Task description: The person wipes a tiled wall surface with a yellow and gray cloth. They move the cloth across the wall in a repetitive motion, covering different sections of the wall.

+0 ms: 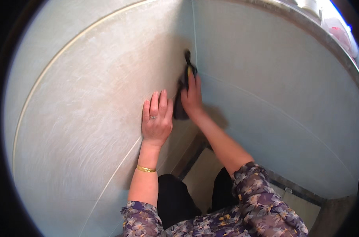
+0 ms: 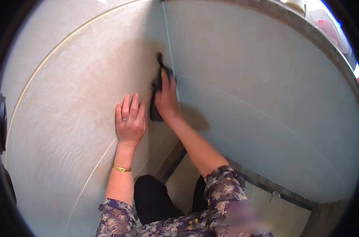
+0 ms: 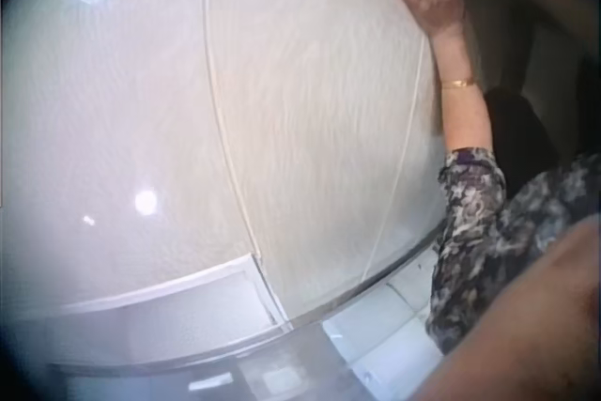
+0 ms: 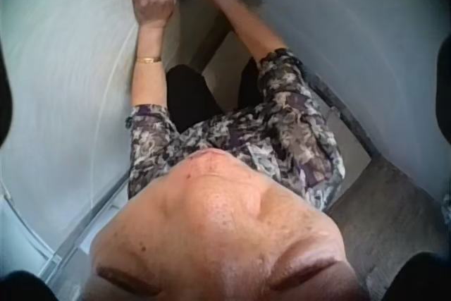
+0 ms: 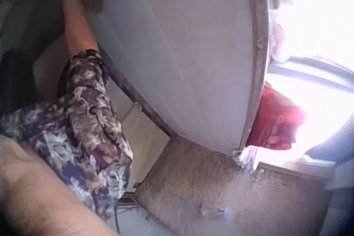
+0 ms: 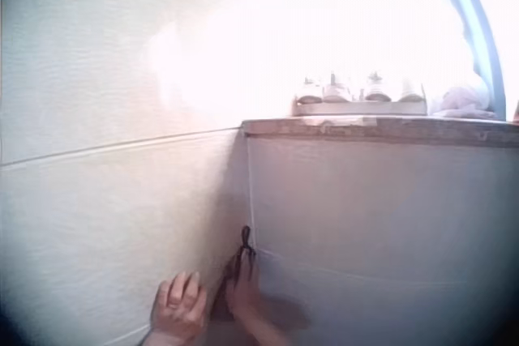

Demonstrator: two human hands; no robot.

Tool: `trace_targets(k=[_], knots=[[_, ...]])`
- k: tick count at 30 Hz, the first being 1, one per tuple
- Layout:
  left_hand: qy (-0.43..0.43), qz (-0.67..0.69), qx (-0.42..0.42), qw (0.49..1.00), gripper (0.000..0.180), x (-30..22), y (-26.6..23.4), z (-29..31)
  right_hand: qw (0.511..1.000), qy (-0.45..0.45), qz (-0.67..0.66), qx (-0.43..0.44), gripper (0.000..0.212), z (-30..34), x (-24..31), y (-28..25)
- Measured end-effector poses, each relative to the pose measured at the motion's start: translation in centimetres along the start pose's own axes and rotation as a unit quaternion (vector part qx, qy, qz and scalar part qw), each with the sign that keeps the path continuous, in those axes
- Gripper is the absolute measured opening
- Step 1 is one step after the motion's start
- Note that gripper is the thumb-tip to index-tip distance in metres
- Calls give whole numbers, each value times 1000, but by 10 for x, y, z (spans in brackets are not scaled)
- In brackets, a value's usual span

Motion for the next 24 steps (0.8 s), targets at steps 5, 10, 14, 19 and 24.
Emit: trace_targets(k=[5,10,14,19,24], knots=[[3,-4,18,1000,23,-4,-28,-9,996,-63,-58,-35,62,-19,37,-16],[19,4,12,1000,22,-14,-31,-66,910,407,-80,-20,60,86,-111,6],[-1,-4,26,1000,22,-1,-32,-51,901,427,-71,32,61,53,-42,10],[-6,14,9,1000,23,-1,-48,-62,989,126,-36,-66,54,30,-6,-12],[19,59,22,998,26,-20,-40,-88,857,512,-58,27,51,133,-115,-11]])
Point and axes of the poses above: each hand's wrist, its own z-axis away from the middle knuckle, its own y-axis out of the palm, x = y × z, the point moved 3 cm from there along -z, towards the middle knuckle, and after that the axes turned 10 degrees about y, right-handed, at the moved point
